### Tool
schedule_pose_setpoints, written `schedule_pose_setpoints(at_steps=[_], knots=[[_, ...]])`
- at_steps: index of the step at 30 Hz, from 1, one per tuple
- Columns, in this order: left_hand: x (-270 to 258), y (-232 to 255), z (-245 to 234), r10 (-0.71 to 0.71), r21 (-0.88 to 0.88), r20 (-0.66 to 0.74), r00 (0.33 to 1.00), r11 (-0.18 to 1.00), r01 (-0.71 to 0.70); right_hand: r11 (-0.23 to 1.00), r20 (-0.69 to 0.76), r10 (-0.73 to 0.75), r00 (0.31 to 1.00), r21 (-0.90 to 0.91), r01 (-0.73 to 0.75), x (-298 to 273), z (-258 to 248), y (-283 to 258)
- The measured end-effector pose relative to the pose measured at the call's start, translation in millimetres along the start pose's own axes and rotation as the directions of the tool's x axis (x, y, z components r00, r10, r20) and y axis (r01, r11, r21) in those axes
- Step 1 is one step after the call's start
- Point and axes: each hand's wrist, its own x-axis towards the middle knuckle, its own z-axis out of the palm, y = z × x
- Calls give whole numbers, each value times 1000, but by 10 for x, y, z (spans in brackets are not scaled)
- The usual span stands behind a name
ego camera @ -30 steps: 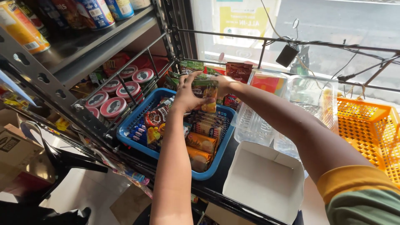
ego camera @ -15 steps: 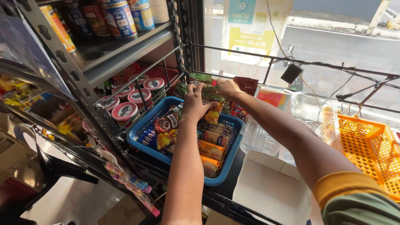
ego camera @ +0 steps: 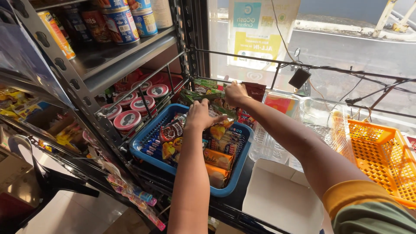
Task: Transferring various snacks and food packages from a cardboard box onto store shelves and into organizer baskets.
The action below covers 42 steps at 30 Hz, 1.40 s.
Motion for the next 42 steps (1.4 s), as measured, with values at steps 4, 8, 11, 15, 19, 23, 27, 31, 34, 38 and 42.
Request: schedule_pose_setpoints(at_steps=[4,8,11,15,19,23,27,31,34,38,42], knots=[[161,-125,185,66,-35,15,998,997,-65,986,-136,22,991,165,0,77,185,28],[154,-196,145,44,-113,-39,998,992,-48,965,-337,50,940,259,42,-115,-137,11],[96,-209,85,23,-217,-163,986,974,-59,959,44,20,999,283,-32,-269,-401,-14],[94,-245,80,16,-310,-475,880,933,-184,958,112,-134,985,271,99,-158,-248,119],[-6,-155,-52,-93,-407,-632,769,885,-227,929,31,-161,986,342,141,36,-74,184],[7,-173,-44,-144,-422,-705,695,873,-246,842,-61,-254,965,477,251,-181,-590,-25],[29,-215,-28,-204,-378,-745,635,913,-150,738,388,-551,739,641,213,-221,-617,61],[-22,-185,-113,-271,-442,-766,582,881,-171,760,470,-548,692,625,178,-655,-932,-112],[-7,-196,-95,-250,-479,-753,609,843,-246,754,260,-613,746,473,456,-213,-233,64],[42,-217,-55,-176,-517,-663,728,811,-275,899,273,-396,877,311,309,-386,-336,-32],[60,-251,7,-75,-453,-629,774,844,-287,837,154,-515,843,304,455,-315,-130,25]])
